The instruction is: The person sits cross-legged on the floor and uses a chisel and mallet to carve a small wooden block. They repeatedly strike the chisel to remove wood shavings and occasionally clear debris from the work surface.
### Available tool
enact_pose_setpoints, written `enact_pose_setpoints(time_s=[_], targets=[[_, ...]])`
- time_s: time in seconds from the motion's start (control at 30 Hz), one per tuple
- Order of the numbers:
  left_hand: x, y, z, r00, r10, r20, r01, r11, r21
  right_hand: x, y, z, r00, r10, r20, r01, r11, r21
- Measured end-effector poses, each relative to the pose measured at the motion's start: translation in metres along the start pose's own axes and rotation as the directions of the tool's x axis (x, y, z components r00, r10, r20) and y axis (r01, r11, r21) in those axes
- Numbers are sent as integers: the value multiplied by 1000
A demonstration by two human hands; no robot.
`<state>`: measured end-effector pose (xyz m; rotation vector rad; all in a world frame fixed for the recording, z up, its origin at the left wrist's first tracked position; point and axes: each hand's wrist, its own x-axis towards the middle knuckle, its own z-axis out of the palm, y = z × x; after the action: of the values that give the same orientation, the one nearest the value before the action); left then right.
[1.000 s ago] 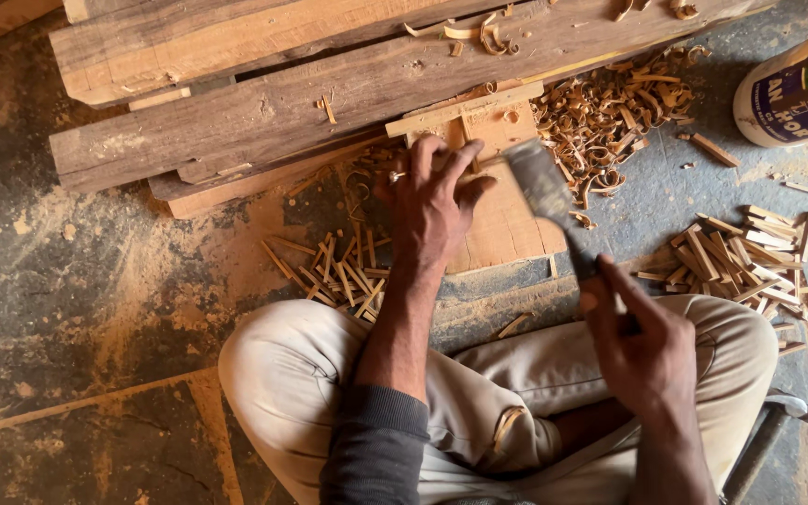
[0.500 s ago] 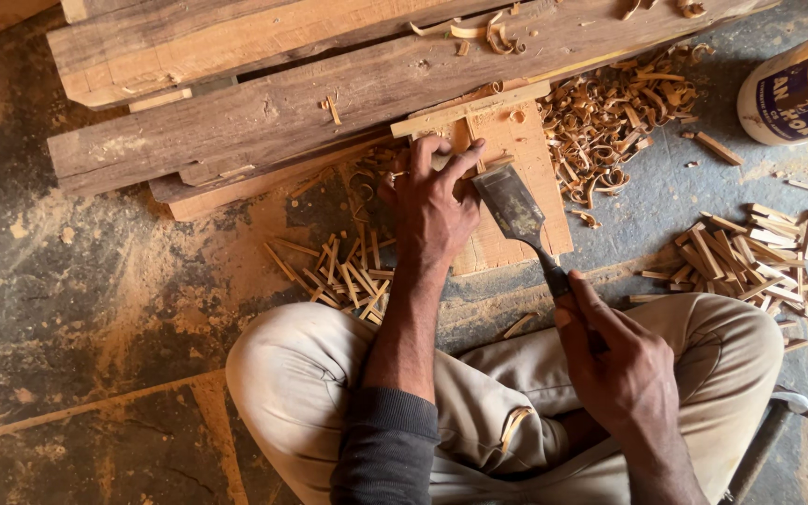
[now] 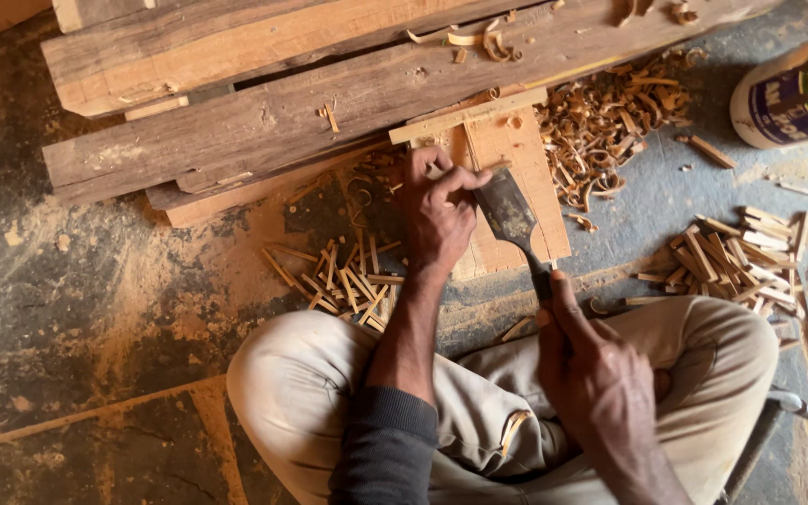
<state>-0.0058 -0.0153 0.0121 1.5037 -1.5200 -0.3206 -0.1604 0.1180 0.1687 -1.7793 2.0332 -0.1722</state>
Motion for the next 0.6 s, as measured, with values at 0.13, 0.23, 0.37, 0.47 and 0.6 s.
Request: enact_pose_setpoints(time_s=[0.13, 0.23, 0.37, 0.47, 0.6], targets=[[-4, -1, 4, 999, -34, 14, 36, 991, -132, 3, -3, 18, 996, -46, -71, 48, 998, 30], [-5, -2, 5, 1000, -9, 0, 9, 993, -115, 8, -3, 24, 984, -125, -129, 129, 991, 23], [-4, 1, 2, 999, -36, 39, 39, 995, -93, 36, -13, 31, 995, -67, -76, 70, 996, 49], [0, 3, -4, 994, -52, 92, 59, 995, -75, 54, -23, 35, 995, -62, -73, 65, 997, 52], [2, 6, -6, 1000, 25, -13, -24, 999, 40, 41, -19, 17, 999, -53, -10, 53, 999, 0]])
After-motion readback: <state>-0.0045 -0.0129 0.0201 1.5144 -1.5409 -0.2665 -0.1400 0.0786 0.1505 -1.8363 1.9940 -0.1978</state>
